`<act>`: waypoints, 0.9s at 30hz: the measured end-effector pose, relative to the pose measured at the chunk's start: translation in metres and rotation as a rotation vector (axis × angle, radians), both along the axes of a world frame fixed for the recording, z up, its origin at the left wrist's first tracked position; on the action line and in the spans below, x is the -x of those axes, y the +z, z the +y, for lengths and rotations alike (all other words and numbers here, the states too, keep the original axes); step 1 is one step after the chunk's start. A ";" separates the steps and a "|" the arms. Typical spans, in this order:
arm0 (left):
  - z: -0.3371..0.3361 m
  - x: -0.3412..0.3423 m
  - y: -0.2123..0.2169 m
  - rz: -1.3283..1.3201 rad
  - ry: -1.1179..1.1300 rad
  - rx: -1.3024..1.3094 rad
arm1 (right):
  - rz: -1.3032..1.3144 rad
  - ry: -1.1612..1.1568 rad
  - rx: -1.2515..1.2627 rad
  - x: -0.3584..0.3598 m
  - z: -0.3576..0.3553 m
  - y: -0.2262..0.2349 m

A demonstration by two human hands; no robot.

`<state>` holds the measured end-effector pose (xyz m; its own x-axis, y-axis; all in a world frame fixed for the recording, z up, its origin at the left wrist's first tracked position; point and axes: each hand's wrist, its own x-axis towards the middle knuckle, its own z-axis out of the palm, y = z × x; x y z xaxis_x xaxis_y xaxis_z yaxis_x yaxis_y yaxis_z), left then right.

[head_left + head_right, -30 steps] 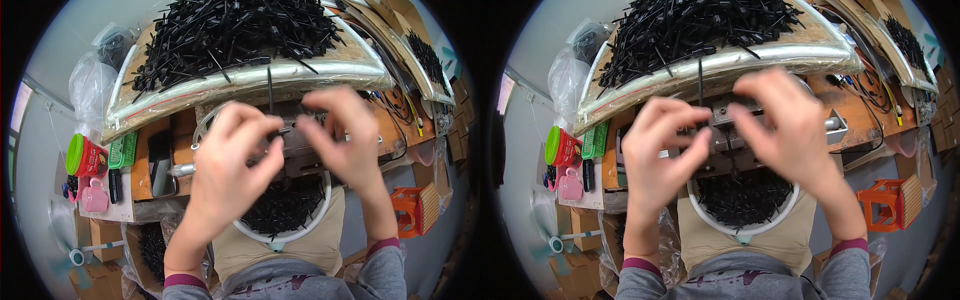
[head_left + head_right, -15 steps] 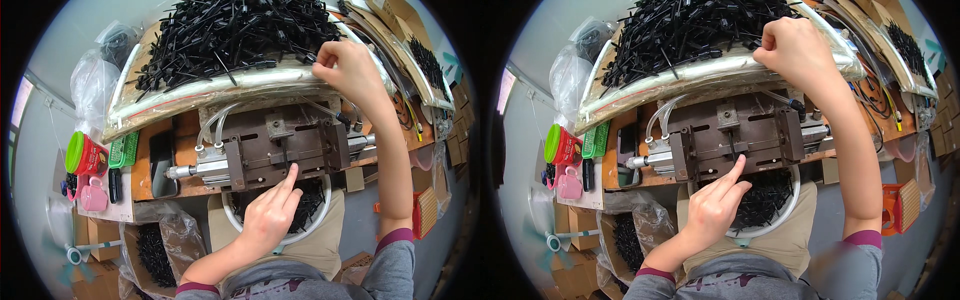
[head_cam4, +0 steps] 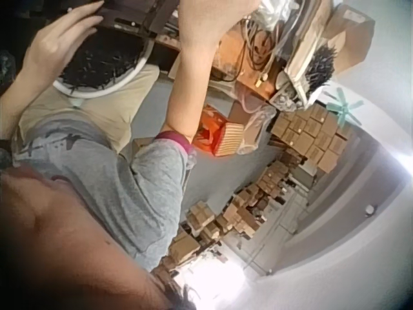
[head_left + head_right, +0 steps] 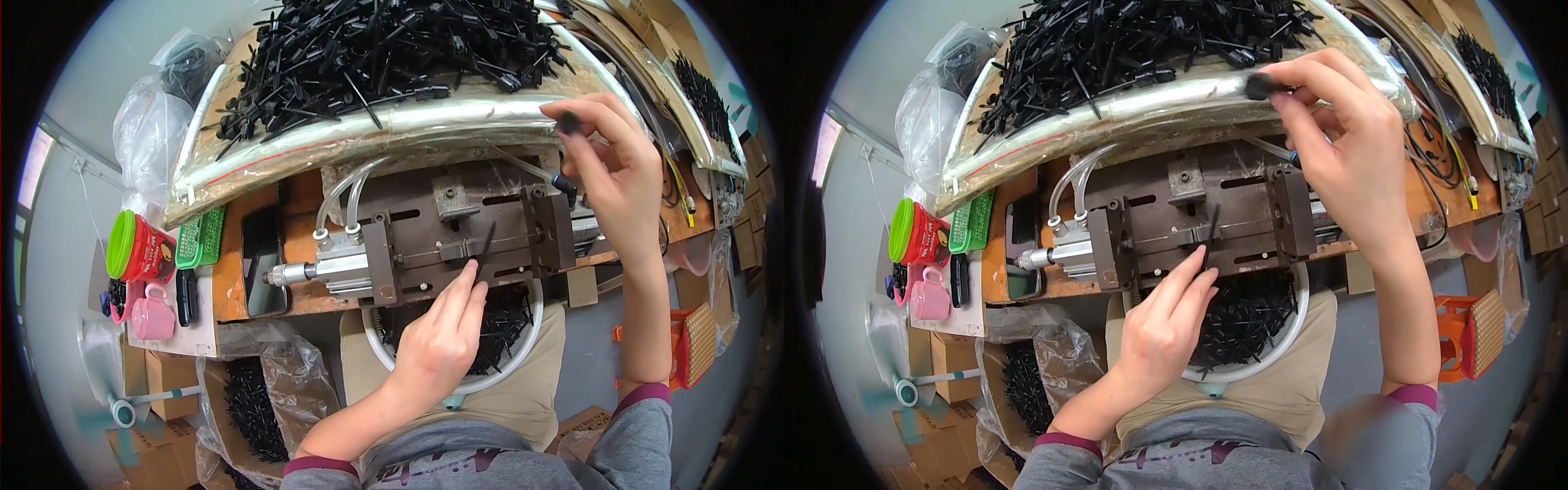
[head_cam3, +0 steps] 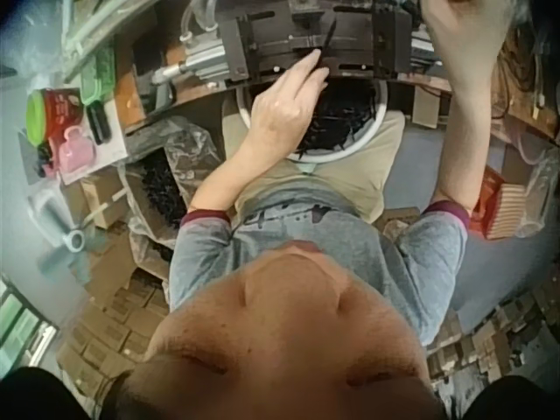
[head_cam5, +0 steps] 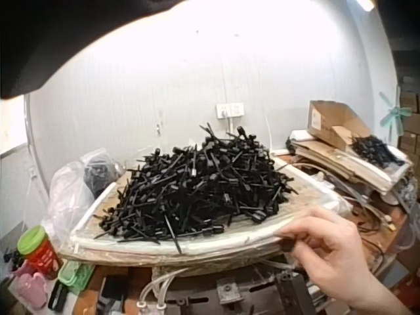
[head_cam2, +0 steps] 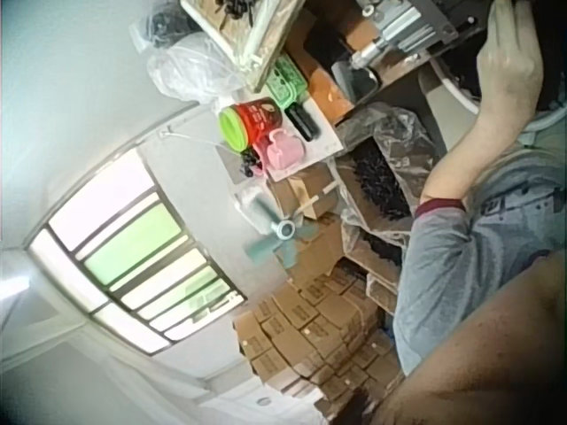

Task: Assembling black plastic components using a pneumatic machine fixture.

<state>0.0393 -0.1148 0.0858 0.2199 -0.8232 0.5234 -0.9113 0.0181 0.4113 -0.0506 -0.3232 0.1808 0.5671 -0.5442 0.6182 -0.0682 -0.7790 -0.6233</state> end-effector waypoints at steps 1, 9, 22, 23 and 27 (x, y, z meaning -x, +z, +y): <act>0.001 0.001 0.003 0.059 -0.005 0.016 | -0.071 0.043 -0.005 0.001 0.002 -0.004; 0.006 0.002 -0.001 0.086 0.010 -0.015 | -0.180 0.331 -0.175 0.027 0.017 -0.019; -0.005 -0.009 0.014 -0.227 0.066 -0.153 | -0.070 0.223 -0.095 0.037 0.056 -0.029; -0.004 -0.010 0.018 -0.204 0.047 -0.190 | -0.004 0.207 -0.053 0.040 0.060 -0.029; -0.008 -0.037 0.046 -0.037 -0.050 -0.047 | 0.100 0.128 0.197 0.043 0.073 -0.052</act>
<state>0.0766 -0.1224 0.1322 0.1590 -0.8566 0.4909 -0.9244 0.0455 0.3787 -0.0938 -0.2500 0.1285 0.6871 -0.3387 0.6428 -0.0144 -0.8908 -0.4541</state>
